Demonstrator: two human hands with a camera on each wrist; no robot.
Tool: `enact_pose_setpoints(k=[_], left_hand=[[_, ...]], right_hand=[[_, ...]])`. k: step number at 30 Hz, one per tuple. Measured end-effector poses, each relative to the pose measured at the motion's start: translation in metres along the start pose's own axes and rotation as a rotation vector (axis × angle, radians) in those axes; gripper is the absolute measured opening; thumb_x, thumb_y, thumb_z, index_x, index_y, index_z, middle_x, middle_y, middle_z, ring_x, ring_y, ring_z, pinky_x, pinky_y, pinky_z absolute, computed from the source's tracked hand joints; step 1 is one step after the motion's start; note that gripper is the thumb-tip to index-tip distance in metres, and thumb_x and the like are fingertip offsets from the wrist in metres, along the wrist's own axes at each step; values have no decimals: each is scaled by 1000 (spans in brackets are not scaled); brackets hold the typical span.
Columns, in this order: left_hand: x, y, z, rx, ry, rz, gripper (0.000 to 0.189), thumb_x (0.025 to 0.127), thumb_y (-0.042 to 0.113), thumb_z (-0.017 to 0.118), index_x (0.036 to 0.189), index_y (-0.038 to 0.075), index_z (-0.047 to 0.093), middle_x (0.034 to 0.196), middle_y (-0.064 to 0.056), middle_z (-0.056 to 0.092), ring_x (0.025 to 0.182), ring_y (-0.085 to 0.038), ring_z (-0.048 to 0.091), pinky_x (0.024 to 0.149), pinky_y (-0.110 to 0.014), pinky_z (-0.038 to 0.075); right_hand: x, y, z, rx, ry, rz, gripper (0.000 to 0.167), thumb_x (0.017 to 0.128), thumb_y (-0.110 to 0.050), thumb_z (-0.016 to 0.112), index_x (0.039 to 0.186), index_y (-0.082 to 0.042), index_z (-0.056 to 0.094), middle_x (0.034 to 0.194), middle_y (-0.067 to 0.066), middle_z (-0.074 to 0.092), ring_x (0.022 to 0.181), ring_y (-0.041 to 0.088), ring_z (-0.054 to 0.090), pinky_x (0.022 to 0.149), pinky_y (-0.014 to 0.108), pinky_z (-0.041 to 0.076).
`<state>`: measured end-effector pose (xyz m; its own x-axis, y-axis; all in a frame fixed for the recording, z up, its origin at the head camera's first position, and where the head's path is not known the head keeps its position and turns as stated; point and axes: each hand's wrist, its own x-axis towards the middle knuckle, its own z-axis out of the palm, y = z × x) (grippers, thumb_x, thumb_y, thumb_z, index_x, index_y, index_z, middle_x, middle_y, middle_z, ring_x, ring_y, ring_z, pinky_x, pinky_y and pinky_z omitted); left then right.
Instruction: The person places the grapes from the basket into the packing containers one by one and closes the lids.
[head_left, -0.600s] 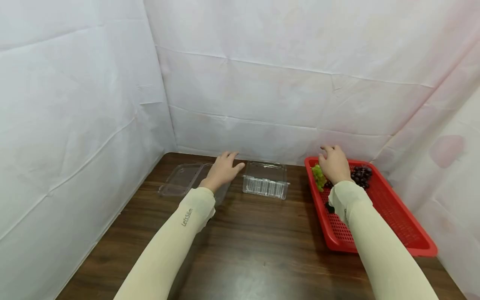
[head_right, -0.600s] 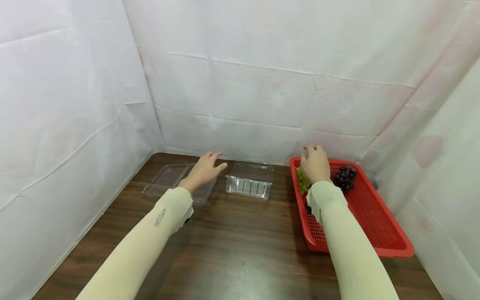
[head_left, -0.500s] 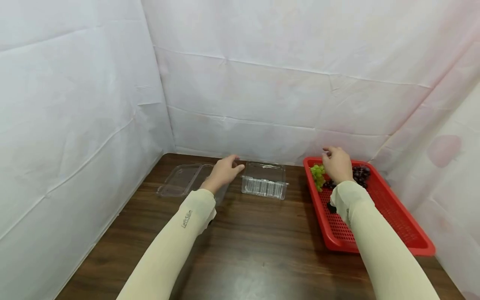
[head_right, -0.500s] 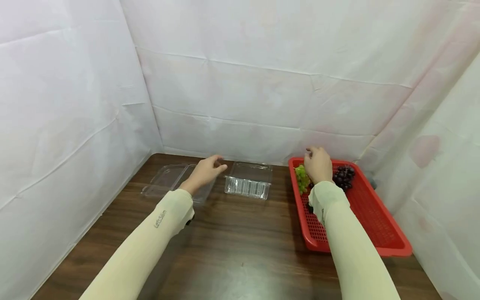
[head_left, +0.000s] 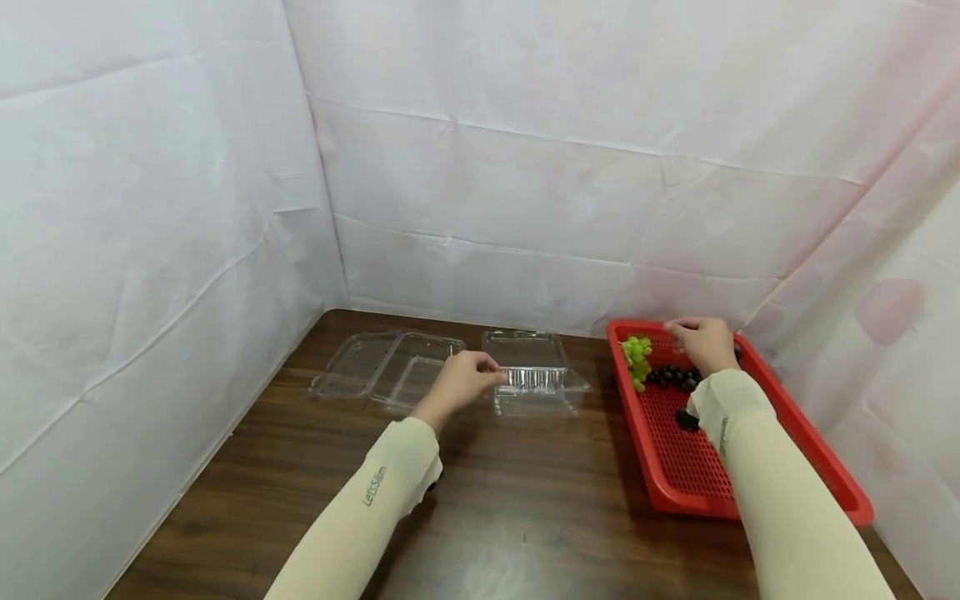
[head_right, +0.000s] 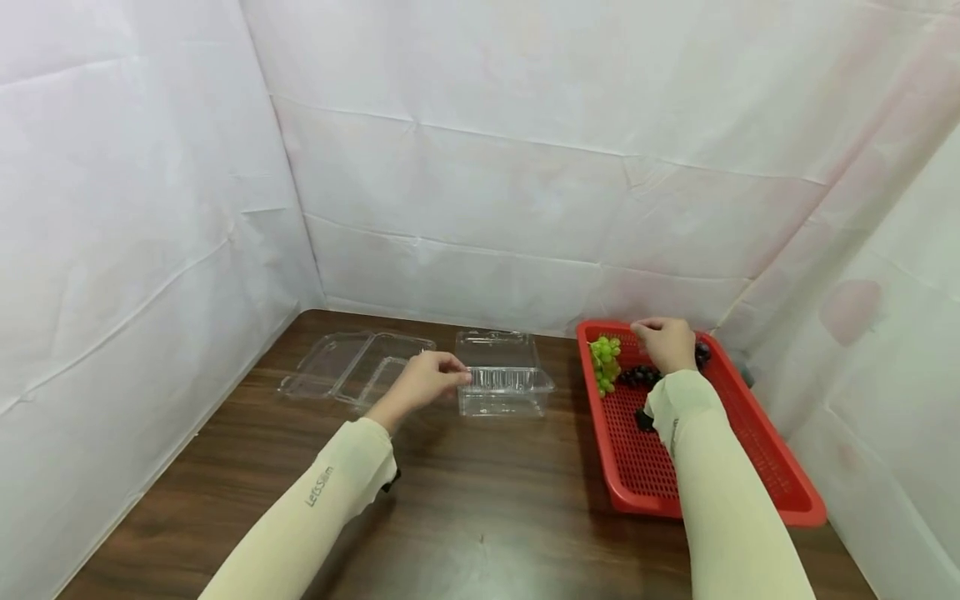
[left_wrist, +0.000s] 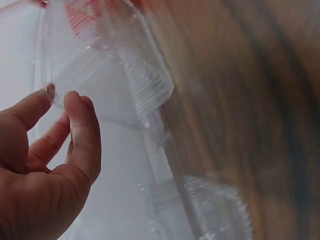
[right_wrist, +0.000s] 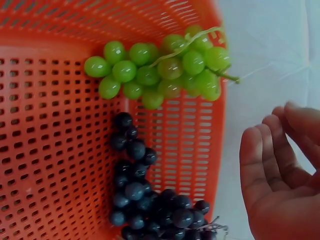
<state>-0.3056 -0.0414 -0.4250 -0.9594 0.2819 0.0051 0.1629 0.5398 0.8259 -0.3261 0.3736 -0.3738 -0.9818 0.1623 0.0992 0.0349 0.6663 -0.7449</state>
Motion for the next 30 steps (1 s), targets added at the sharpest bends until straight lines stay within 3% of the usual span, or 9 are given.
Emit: enact_pose_setpoints(k=[3,7,10,15,20,24,27,30], left_hand=[[-8,-3,7,-24,3,2,19,90,30,76,98,14,71,88,-2,69,74,-20,70,65,-31,55],[-15,-6,15,-24,25,19,19,90,27,76,102,14,72,88,3,67,77,-16,67,69,-30,54],[-20,-8,19,-33,45,13,20,91,25,75,105,12,72,91,3,67,80,-14,65,72,-30,54],[-28,-13,25,-89,101,7,24,91,22,75,110,8,72,98,-1,68,85,-15,64,76,-32,56],[-34,-19,29,-117,139,-6,42,86,18,80,125,8,66,114,-11,63,98,-22,64,83,-36,56],[-36,-23,29,-72,112,-73,64,85,24,81,141,8,53,116,-10,64,102,-25,63,88,-42,55],[-38,-25,30,-41,48,-111,76,87,29,79,149,4,43,103,-3,71,89,-21,68,84,-42,56],[-39,-27,31,-88,-7,-121,80,89,26,77,152,-1,35,88,0,73,72,-16,71,75,-39,58]], right_hand=[[1,7,2,17,-51,34,52,99,-45,60,129,-3,66,110,17,71,104,39,65,83,48,55],[3,9,3,56,-78,59,50,98,-42,62,129,-3,66,117,21,69,108,40,64,92,55,51],[3,11,0,79,-96,76,51,97,-43,63,129,-3,66,110,15,72,105,36,66,89,48,54],[-2,13,-4,157,-149,88,57,96,-44,65,128,3,64,87,-4,73,86,19,69,78,34,56],[0,23,-3,262,-199,95,61,93,-41,70,133,4,60,101,-1,75,87,13,71,81,32,59],[2,28,1,350,-244,90,63,93,-34,71,139,5,54,113,-3,73,95,12,71,83,29,59],[2,29,4,373,-259,78,62,94,-32,71,140,5,52,117,0,72,94,9,71,83,28,58],[2,32,5,374,-259,80,61,94,-32,70,140,4,53,121,4,71,92,7,71,84,28,58]])
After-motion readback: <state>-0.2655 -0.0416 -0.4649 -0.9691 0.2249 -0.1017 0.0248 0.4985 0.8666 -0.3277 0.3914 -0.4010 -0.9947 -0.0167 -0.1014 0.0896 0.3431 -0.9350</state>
